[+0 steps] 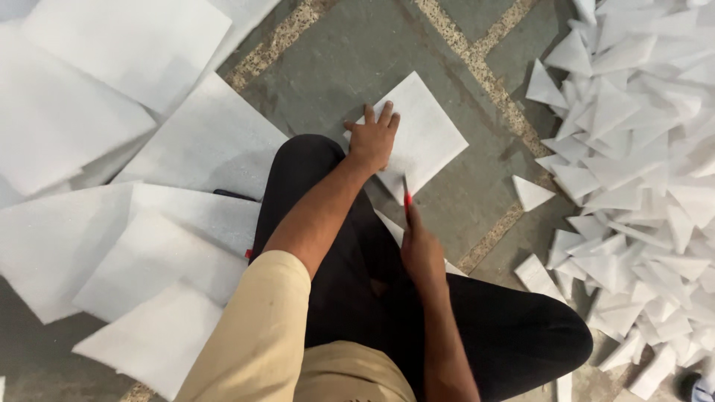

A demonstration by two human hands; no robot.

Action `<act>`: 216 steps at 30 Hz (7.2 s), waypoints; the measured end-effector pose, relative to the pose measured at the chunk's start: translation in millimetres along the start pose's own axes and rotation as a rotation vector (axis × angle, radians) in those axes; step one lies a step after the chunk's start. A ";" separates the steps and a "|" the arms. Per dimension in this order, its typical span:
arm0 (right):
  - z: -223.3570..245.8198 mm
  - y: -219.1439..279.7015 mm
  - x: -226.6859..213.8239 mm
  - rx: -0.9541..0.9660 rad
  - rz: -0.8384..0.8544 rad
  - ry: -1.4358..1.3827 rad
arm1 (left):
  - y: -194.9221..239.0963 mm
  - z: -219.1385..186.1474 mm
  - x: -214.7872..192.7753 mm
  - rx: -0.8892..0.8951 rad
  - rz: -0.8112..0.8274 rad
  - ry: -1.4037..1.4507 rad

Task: The person sits on the floor and uses a utility knife to cut square white foam sheets into smaller pieces. The cut pieces are placed into a growing pile to the right.

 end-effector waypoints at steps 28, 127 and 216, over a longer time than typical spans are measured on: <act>59.0 -166.5 -92.9 -0.318 -0.347 0.002 | -7.1 -0.3 6.5 -0.062 0.040 0.041; 40.2 -129.3 -71.7 -0.252 -0.308 0.076 | -7.3 -9.3 12.7 0.017 0.030 0.359; -58.4 3.2 -76.3 -0.106 -0.560 -0.426 | 50.8 -19.1 54.3 0.178 -0.430 1.041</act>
Point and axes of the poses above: each hand's wrist, its own y-axis away from the middle knuckle, its own x-axis out of the palm, z = x × y, the point moved 8 cm from there along -y, towards the middle knuckle, and after that the axes turned 15 degrees about z, right-handed, at the moved point
